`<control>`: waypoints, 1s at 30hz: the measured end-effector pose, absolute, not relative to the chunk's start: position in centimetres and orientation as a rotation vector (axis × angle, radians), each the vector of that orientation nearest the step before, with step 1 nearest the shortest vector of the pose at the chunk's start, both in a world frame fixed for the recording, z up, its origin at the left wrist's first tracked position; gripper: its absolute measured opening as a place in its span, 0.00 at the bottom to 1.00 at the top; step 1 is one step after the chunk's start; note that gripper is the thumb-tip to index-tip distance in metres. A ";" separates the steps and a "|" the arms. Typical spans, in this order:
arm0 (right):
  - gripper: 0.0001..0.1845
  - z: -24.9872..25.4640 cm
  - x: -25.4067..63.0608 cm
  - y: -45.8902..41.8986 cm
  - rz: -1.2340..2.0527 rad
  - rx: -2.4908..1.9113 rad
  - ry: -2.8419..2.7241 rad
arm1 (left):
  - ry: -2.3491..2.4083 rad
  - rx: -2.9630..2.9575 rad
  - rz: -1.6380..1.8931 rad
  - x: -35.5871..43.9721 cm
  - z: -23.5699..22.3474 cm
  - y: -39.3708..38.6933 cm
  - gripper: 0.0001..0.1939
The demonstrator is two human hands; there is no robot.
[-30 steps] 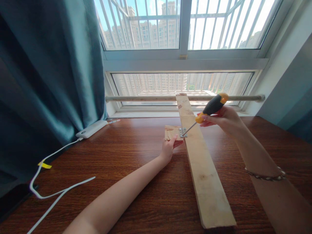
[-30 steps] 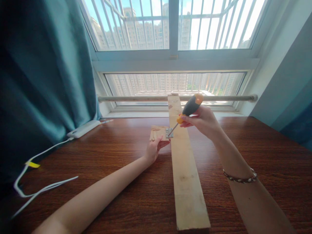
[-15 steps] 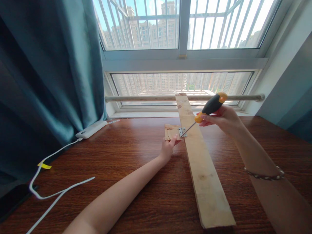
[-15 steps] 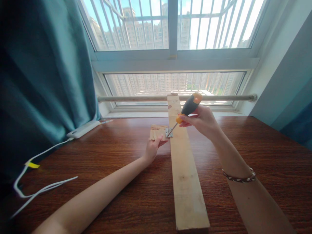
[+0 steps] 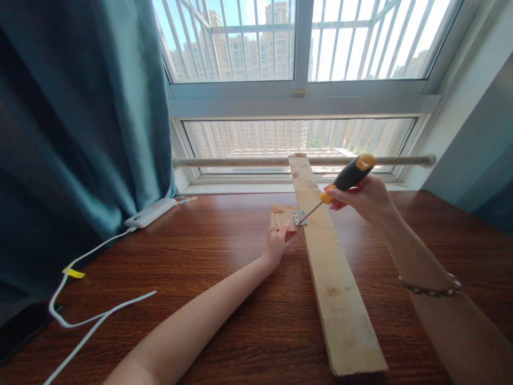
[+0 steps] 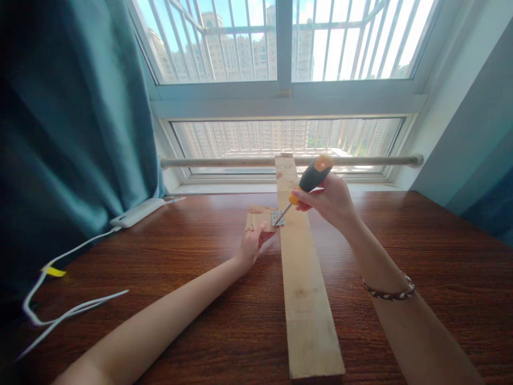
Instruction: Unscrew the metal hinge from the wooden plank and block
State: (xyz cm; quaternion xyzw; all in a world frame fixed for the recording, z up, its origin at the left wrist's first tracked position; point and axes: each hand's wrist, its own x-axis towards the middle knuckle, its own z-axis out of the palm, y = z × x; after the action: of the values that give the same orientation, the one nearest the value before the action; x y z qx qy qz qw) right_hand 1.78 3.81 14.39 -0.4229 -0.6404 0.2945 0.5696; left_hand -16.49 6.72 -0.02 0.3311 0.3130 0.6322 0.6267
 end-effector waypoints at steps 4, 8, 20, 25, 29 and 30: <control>0.15 14.0 1.4 4.0 0.625 -1.006 -1.417 | 0.717 0.779 1.430 -16.5 0.2 6.6 0.12; 0.14 13.6 1.1 4.4 0.551 -0.989 -1.289 | 0.694 0.716 1.420 -16.4 0.8 6.2 0.16; 0.17 14.0 1.0 4.3 0.444 -0.980 -1.148 | 0.579 0.370 1.342 -15.9 3.3 5.5 0.13; 0.16 14.0 0.8 3.9 0.389 -1.014 -1.177 | 0.491 0.295 1.357 -15.8 3.6 5.4 0.16; 0.14 14.0 1.7 4.2 0.165 -1.107 -1.167 | 0.511 0.275 1.359 -15.9 3.5 5.5 0.14; 0.12 14.0 2.1 4.3 0.095 -1.104 -1.156 | 0.515 0.267 1.359 -16.0 3.5 5.5 0.14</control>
State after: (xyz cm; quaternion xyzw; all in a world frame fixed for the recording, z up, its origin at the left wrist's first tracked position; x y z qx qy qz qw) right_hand 2.06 4.33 14.01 -0.4949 -0.5180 0.0425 0.6964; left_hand -15.95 5.46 3.47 0.1219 0.2348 0.6195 0.7391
